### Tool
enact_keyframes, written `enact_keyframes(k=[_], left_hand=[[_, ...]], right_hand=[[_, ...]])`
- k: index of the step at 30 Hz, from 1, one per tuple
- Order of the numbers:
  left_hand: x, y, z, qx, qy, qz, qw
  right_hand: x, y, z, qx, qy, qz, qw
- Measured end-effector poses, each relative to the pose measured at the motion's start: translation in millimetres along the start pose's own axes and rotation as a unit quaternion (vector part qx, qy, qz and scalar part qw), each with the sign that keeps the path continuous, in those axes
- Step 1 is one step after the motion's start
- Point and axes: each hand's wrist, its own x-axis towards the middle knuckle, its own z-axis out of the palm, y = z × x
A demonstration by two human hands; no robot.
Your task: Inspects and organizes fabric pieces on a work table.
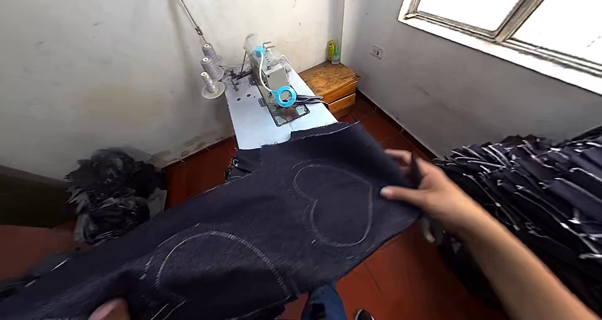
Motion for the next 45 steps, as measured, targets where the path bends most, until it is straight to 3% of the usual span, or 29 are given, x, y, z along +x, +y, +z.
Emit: enact_keyframes(k=[3, 5, 8, 11, 13, 16, 18, 19, 21, 23, 24, 26, 27, 29, 31, 34, 35, 39, 41, 45], left_hand=[[3, -22, 98, -0.099, -0.011, -0.182, 0.978], [-11, -56, 163, -0.076, -0.075, -0.288, 0.952], [-56, -108, 245, 0.032, -0.232, -0.38, 0.895], [-85, -124, 285, 0.146, -0.321, -0.413, 0.84], [-80, -122, 293, 0.183, -0.34, -0.42, 0.821], [-71, -120, 297, 0.217, -0.382, -0.437, 0.785], [-59, -124, 291, 0.199, -0.415, -0.448, 0.767], [-57, -130, 279, 0.164, -0.394, -0.439, 0.791], [-76, -147, 239, 0.091, -0.291, -0.377, 0.875], [-128, -170, 196, 0.118, -0.211, -0.285, 0.928], [-158, -179, 175, 0.13, -0.271, -0.284, 0.91], [-205, -190, 152, 0.085, -0.511, -0.358, 0.777], [-233, -194, 154, 0.057, -0.566, -0.367, 0.736], [-274, -194, 166, 0.005, -0.56, -0.36, 0.746], [-281, -191, 171, -0.001, -0.545, -0.342, 0.765], [-240, -179, 154, 0.058, -0.626, -0.344, 0.698], [-228, -172, 144, 0.073, -0.63, -0.346, 0.691], [-198, -114, 105, 0.151, -0.54, -0.354, 0.748], [-180, -83, 101, 0.194, -0.537, -0.356, 0.74], [-160, -51, 101, 0.236, -0.573, -0.367, 0.693]], right_hand=[[59, -30, -35, -0.089, 0.046, 0.024, 0.995], [110, -24, -44, -0.188, 0.061, 0.07, 0.978], [184, 51, -47, -0.334, 0.072, 0.125, 0.931], [205, 143, -34, -0.427, 0.106, 0.186, 0.878], [198, 146, 7, -0.458, 0.131, 0.184, 0.86], [173, 136, 99, -0.448, 0.0, 0.186, 0.874], [165, 145, 143, -0.478, -0.122, 0.278, 0.824], [163, 155, 152, -0.491, -0.15, 0.307, 0.801], [160, 168, 155, -0.521, -0.154, 0.304, 0.783], [162, 167, 154, -0.549, -0.167, 0.287, 0.767], [163, 164, 154, -0.561, -0.178, 0.281, 0.758], [166, 160, 155, -0.585, -0.193, 0.273, 0.74], [167, 159, 156, -0.592, -0.197, 0.27, 0.733], [166, 160, 157, -0.598, -0.204, 0.266, 0.728], [163, 162, 159, -0.596, -0.204, 0.264, 0.73], [157, 146, 164, -0.603, -0.209, 0.247, 0.729], [150, 132, 169, -0.609, -0.218, 0.228, 0.728], [85, 70, 213, -0.59, -0.39, 0.158, 0.689], [59, 62, 242, -0.573, -0.431, 0.118, 0.687], [44, 69, 274, -0.565, -0.424, 0.014, 0.708]])
